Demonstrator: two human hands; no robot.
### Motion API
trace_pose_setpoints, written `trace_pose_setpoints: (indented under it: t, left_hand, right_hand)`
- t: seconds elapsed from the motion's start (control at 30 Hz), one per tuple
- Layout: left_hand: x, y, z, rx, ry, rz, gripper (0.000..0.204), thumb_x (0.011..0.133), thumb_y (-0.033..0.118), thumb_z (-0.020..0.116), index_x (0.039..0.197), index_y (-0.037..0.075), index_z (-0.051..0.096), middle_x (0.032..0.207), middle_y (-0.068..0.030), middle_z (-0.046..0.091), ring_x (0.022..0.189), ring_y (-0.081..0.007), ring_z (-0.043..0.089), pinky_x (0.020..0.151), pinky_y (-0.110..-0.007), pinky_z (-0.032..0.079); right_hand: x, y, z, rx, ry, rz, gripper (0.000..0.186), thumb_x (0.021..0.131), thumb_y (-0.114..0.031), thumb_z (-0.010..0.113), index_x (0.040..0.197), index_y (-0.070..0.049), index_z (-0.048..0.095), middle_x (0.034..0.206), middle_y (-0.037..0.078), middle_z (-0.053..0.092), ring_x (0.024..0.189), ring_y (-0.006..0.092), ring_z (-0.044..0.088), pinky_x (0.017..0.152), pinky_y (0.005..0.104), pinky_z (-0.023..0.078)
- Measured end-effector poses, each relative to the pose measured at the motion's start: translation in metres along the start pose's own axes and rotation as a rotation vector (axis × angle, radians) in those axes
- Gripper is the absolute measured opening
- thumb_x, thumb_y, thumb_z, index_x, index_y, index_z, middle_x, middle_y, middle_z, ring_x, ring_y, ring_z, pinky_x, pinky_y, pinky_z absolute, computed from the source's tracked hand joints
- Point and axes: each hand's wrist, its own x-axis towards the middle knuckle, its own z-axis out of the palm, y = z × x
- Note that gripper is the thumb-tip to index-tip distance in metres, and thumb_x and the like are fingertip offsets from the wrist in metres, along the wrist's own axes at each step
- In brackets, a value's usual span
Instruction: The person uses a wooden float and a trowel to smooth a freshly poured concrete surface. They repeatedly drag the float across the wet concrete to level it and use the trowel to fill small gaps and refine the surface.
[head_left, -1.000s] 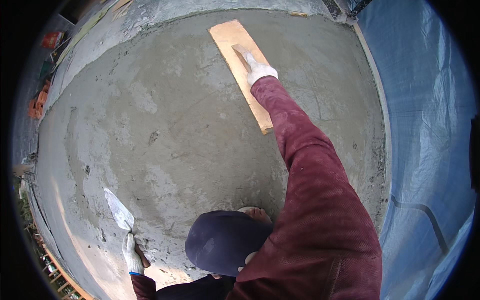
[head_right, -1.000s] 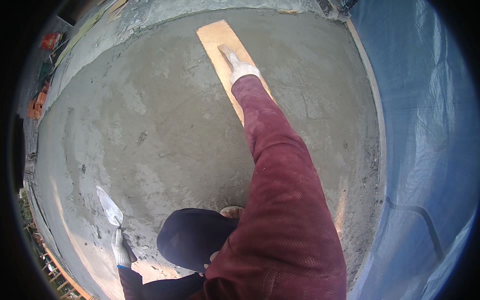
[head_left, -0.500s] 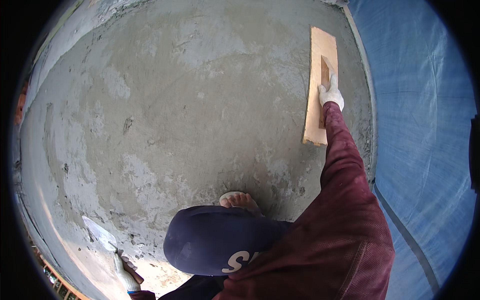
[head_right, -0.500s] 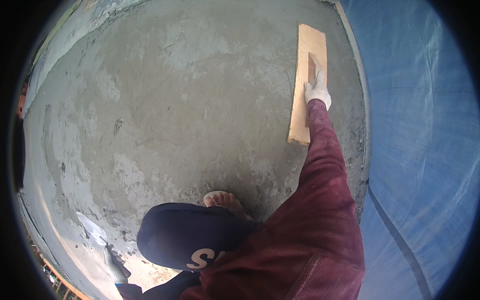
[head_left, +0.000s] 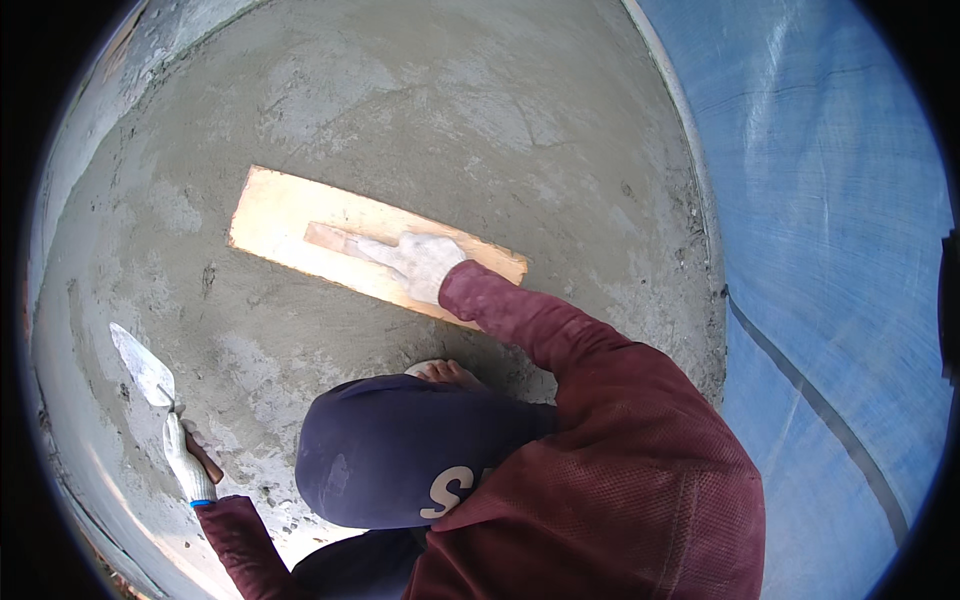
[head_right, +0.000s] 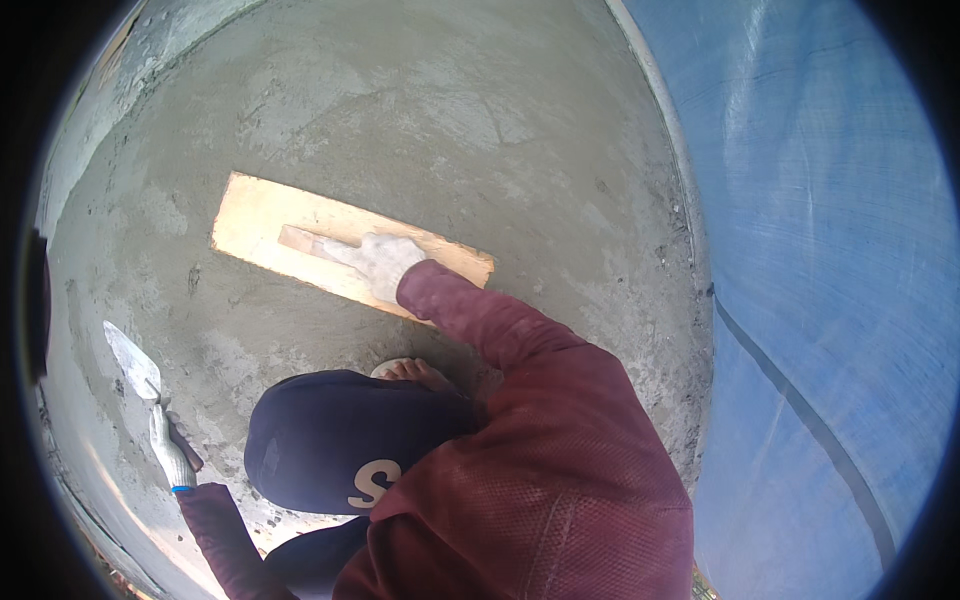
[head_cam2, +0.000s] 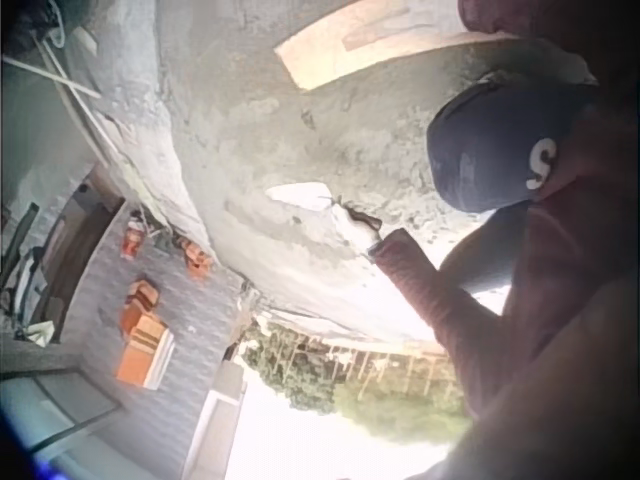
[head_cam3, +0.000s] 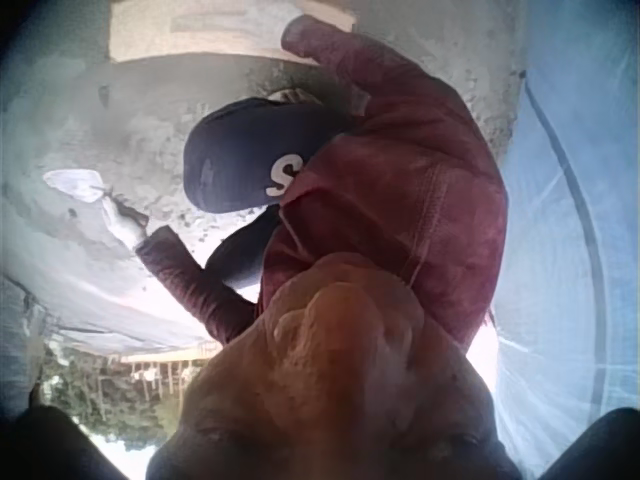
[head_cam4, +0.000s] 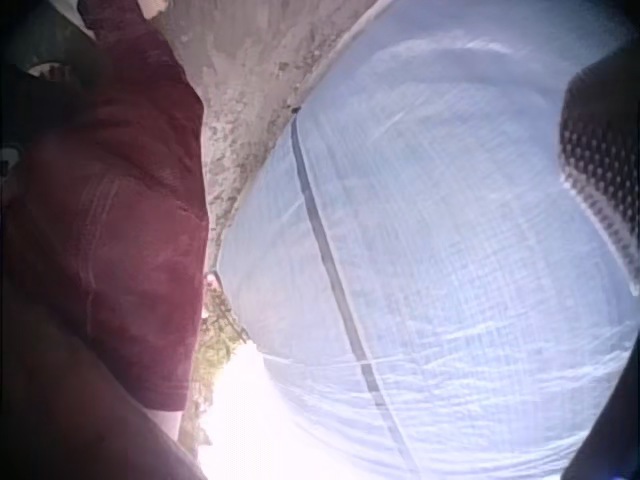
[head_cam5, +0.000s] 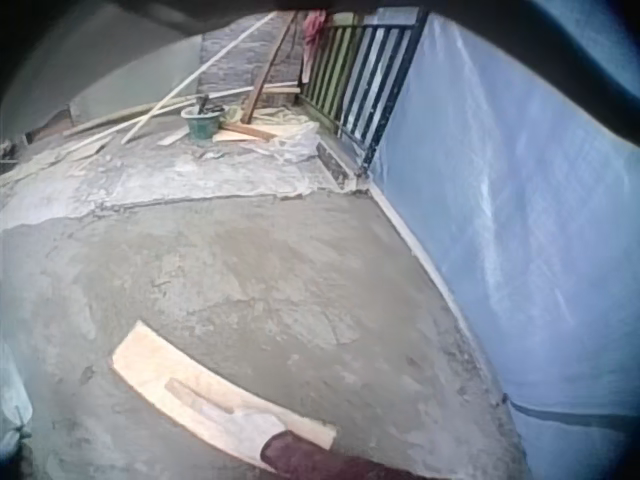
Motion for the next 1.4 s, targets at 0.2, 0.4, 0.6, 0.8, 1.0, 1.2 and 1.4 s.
trace_pose_setpoints:
  t: [0.2,0.4,0.6,0.8,1.0,1.2,1.4]
  left_hand:
    - [-0.097,-0.027,-0.088,-0.039,0.303,-0.258,0.043,0.107,0.042,0.060,0.134,0.010,0.063,0.084,0.0053,0.055,0.062,-0.0052,0.049,0.051,-0.023,0.039]
    - [-0.201,-0.038,-0.142,-0.154,0.543,-0.521,0.041,0.107,0.037,0.057,0.139,0.012,0.057,0.085,0.0044,0.056,0.060,-0.0108,0.052,0.056,-0.031,0.050]
    - [-0.196,0.017,-0.109,-0.169,0.432,-0.280,0.046,0.108,0.038,0.057,0.141,0.005,0.056,0.086,0.0023,0.058,0.063,-0.0100,0.053,0.053,-0.025,0.047]
    - [-0.079,0.074,-0.011,-0.041,0.141,0.113,0.044,0.109,0.035,0.056,0.138,0.002,0.062,0.086,0.0005,0.060,0.066,-0.0075,0.053,0.054,-0.022,0.044]
    - [-0.069,0.099,0.002,0.111,0.127,0.095,0.036,0.109,0.031,0.056,0.124,0.001,0.068,0.091,0.0010,0.062,0.076,-0.0072,0.052,0.070,-0.022,0.041]
    - [-0.237,0.056,-0.063,-0.177,0.535,-0.061,0.050,0.110,0.032,0.055,0.138,-0.010,0.055,0.082,-0.0044,0.060,0.058,-0.0104,0.054,0.050,-0.023,0.047]
    - [-0.299,0.055,-0.073,-0.147,0.727,-0.065,0.054,0.111,0.035,0.054,0.148,-0.005,0.048,0.097,-0.0032,0.063,0.065,-0.0052,0.054,0.051,-0.021,0.047]
  right_hand:
    - [-0.170,0.172,0.045,-0.030,0.456,0.821,0.081,0.097,-0.033,0.067,0.166,-0.032,0.024,0.112,0.023,0.068,0.104,0.0429,0.071,0.089,0.0526,0.057]
    - [-0.096,0.269,-0.046,0.060,0.635,1.061,0.089,0.096,-0.035,0.067,0.167,-0.031,0.013,0.115,0.026,0.075,0.107,0.0436,0.073,0.094,0.0530,0.056]
    - [0.133,0.154,-0.118,-0.006,0.528,0.605,0.096,0.093,-0.031,0.064,0.167,-0.035,0.003,0.120,0.026,0.073,0.110,0.0426,0.072,0.097,0.0531,0.054]
    - [0.226,-0.074,-0.037,-0.094,0.235,-0.030,0.090,0.097,-0.025,0.062,0.168,-0.040,0.009,0.117,0.026,0.073,0.107,0.0407,0.073,0.087,0.0534,0.058]
    - [0.106,-0.122,0.055,-0.276,-0.089,-0.573,0.075,0.100,-0.014,0.053,0.167,-0.035,0.026,0.109,0.021,0.072,0.093,0.0376,0.075,0.078,0.0533,0.060]
    - [0.005,0.005,0.028,-0.375,0.051,-0.251,0.071,0.098,-0.026,0.067,0.161,-0.040,0.039,0.102,0.017,0.067,0.087,0.0342,0.072,0.077,0.0484,0.059]
    - [0.179,-0.138,0.007,-0.389,0.099,-0.200,0.087,0.099,-0.031,0.065,0.168,-0.041,0.012,0.111,0.021,0.071,0.097,0.0396,0.074,0.086,0.0533,0.058]
